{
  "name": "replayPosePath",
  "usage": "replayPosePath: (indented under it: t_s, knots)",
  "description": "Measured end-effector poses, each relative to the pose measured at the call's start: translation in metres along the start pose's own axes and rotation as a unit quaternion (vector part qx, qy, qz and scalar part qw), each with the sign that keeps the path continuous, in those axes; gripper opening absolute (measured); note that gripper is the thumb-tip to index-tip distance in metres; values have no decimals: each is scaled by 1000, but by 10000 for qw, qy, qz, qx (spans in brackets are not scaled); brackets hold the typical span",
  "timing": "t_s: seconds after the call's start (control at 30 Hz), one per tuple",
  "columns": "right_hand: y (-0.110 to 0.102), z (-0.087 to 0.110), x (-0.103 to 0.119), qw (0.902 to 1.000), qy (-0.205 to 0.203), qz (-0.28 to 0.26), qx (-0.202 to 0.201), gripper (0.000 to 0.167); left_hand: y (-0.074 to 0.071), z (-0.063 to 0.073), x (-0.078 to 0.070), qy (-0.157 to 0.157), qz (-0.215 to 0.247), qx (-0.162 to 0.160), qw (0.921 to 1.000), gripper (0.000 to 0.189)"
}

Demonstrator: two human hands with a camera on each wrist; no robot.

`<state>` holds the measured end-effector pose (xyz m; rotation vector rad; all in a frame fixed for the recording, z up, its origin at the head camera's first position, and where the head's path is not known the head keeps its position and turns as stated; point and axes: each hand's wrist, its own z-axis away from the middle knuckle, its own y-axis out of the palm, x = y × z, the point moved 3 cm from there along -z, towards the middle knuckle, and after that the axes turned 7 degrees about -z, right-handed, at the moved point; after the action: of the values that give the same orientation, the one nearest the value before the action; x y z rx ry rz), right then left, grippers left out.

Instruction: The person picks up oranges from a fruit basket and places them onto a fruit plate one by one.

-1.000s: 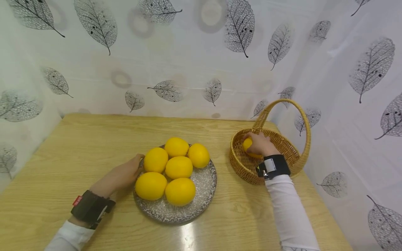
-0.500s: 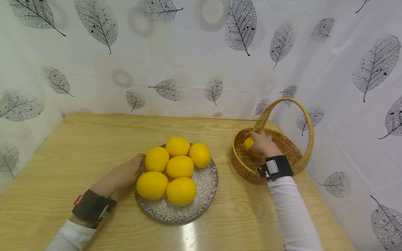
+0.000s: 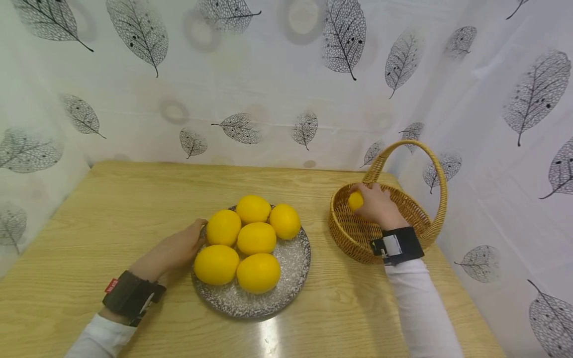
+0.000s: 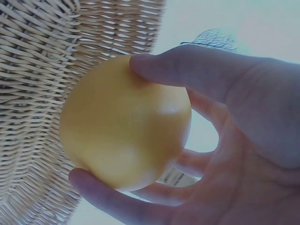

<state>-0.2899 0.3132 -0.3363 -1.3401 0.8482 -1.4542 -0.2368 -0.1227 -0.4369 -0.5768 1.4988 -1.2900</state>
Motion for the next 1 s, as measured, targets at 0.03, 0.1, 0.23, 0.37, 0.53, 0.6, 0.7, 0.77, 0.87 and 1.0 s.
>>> replayPosePath:
  t_s: [0.03,0.1,0.23,0.37,0.53,0.6,0.7,0.77,0.87,1.0]
  knots:
    - [-1,1,2,10000,-3,-5,-40,55,0,0,1,-5,-1,-7,10000,39]
    - [-3,4,5,9999,-28,-14,-109,55,1,0,1,-11,-13,-24,10000,39]
    - [-6,11,13,9997,-109,22,-210,54,0,0,1,-9,-31,-49,10000,38]
    - [-5,17,19,9994,-176,38,-295,52,-1,0,0,-5,-27,-25,10000,38]
    - [-4,26,30,9991,-211,60,-367,52,1,0,1,-24,-27,-11,10000,40]
    - [-4,29,35,9989,-256,87,-394,52,2,0,1,-32,-43,-14,10000,39]
    - [-3,35,43,9982,-336,120,-476,52,4,-2,3,-84,-63,9,9999,40]
    - [-3,39,48,9978,-380,140,-530,51,5,-2,3,-98,-89,25,9999,41]
    - [-3,44,57,9970,-456,68,-624,51,5,-3,4,-126,-90,34,9999,42]
    - [-1,53,69,9958,-605,-127,-671,52,2,-2,2,-105,-45,15,9999,41]
